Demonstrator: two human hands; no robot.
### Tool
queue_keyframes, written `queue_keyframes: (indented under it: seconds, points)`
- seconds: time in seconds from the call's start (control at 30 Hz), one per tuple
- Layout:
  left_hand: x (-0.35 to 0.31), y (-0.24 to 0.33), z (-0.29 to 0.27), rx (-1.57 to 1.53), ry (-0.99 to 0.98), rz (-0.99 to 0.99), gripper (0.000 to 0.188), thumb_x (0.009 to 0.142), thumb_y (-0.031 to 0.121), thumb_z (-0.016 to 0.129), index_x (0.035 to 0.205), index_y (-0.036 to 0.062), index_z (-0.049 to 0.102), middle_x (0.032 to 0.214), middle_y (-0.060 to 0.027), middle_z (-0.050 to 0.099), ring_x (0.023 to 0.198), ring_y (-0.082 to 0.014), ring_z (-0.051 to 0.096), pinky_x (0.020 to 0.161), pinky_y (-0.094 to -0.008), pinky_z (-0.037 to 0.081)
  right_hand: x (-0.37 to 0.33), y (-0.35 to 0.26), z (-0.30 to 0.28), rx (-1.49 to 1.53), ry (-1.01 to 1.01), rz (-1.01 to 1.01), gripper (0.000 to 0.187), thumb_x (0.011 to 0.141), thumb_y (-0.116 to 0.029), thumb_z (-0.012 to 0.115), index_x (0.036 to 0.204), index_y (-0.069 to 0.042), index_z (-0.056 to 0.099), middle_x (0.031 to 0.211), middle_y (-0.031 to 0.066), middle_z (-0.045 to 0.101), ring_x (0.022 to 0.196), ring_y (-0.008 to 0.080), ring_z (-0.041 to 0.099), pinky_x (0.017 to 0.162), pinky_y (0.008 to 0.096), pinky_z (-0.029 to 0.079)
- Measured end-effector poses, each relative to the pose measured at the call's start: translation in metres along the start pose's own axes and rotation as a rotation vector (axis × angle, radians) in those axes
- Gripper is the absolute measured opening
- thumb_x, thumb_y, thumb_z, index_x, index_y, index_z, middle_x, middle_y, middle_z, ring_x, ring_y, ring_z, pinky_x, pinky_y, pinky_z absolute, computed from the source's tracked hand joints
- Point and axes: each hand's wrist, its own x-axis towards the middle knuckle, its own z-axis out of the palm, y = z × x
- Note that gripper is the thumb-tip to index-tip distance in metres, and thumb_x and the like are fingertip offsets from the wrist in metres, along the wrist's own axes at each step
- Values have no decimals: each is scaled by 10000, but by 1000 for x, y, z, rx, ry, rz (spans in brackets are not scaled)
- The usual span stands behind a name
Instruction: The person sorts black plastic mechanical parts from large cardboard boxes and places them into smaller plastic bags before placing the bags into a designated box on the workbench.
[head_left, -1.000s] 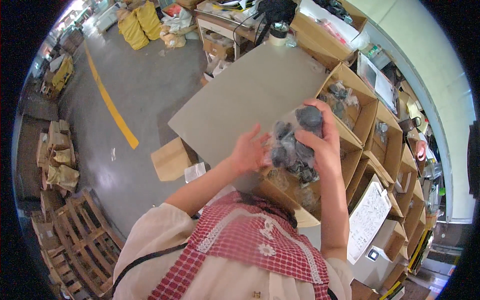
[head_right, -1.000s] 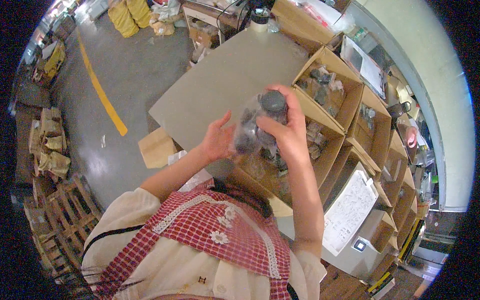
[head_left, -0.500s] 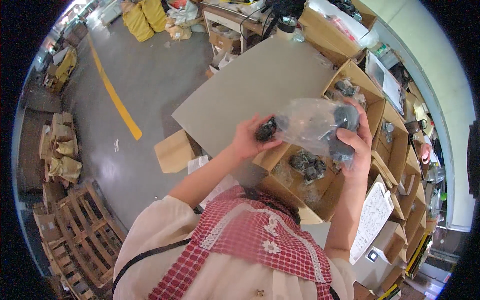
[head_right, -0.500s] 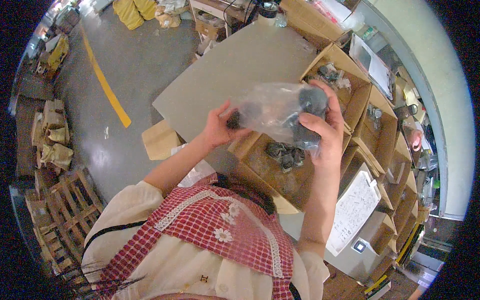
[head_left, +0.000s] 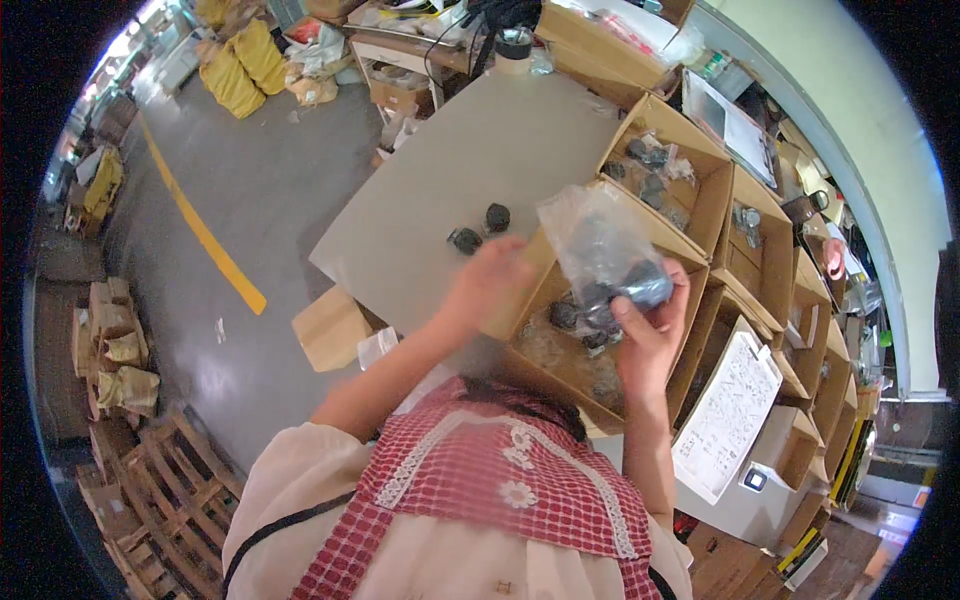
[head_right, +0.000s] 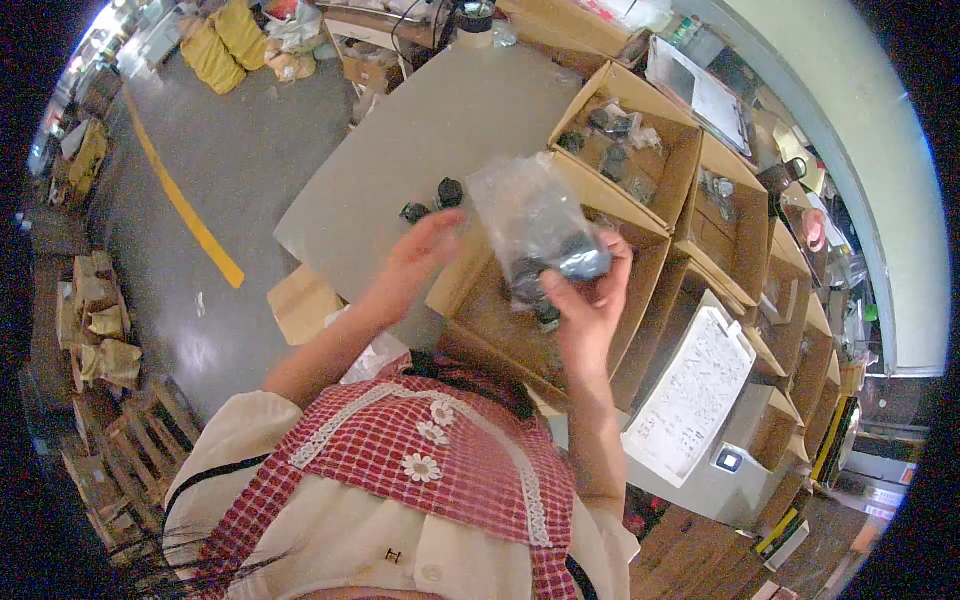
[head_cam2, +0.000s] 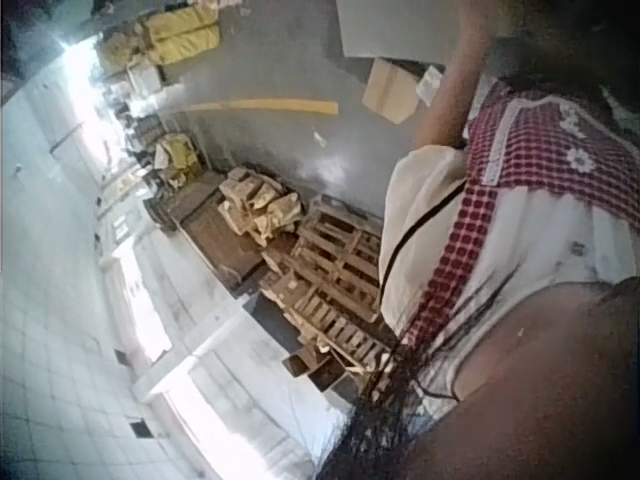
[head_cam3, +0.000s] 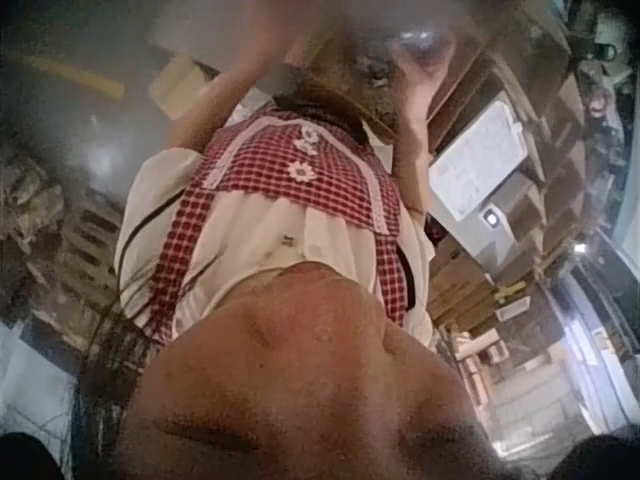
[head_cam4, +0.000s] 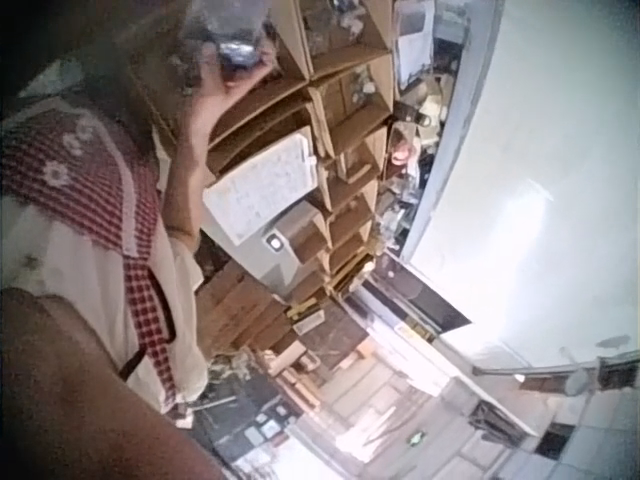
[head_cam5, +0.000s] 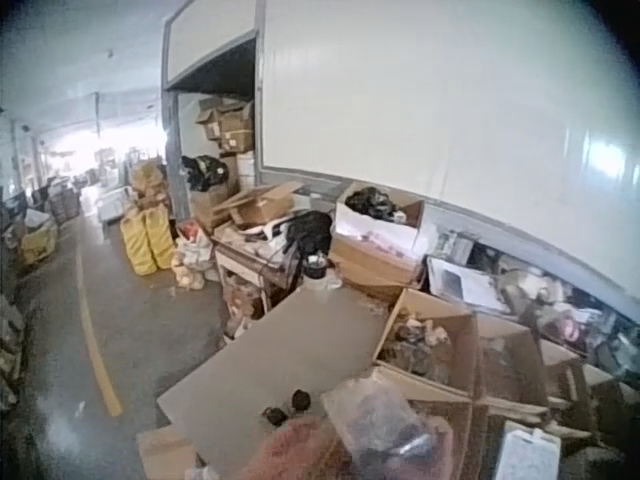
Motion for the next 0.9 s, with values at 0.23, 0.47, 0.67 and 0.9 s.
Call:
queue_keyframes:
  seconds: [0.23,0.47,0.67,0.9]
  points:
    - [-12,43,32,-268,-167,-478,338,980,290,604,1269,116,591,1170,10,633,1067,-134,587,889,-347,497,-20,10,-3,-18,-91,188,475,771,68,733,1150,-91,495,1092,16,574,1008,136,542,920,286,434]
    - [46,43,-5,-205,-404,-532,305,953,361,633,1175,153,611,1181,-30,637,1070,-216,602,924,-510,510,-10,3,-36,-230,-40,218,298,909,-56,666,1197,-30,590,1048,8,630,976,111,564,870,254,447]
    - [203,125,-11,-311,-494,-262,415,998,324,525,1362,124,524,1342,-77,588,1132,-253,596,976,-653,456,-23,9,-93,-407,176,221,171,921,-16,589,1077,7,655,983,56,676,956,132,613,884,268,468]
    - [398,266,76,-430,-286,126,479,1003,322,525,1400,67,444,1416,-220,467,1349,-377,426,1014,-684,421,-40,21,-121,-504,384,125,202,928,-18,534,1107,3,624,941,52,654,824,156,664,740,266,505]
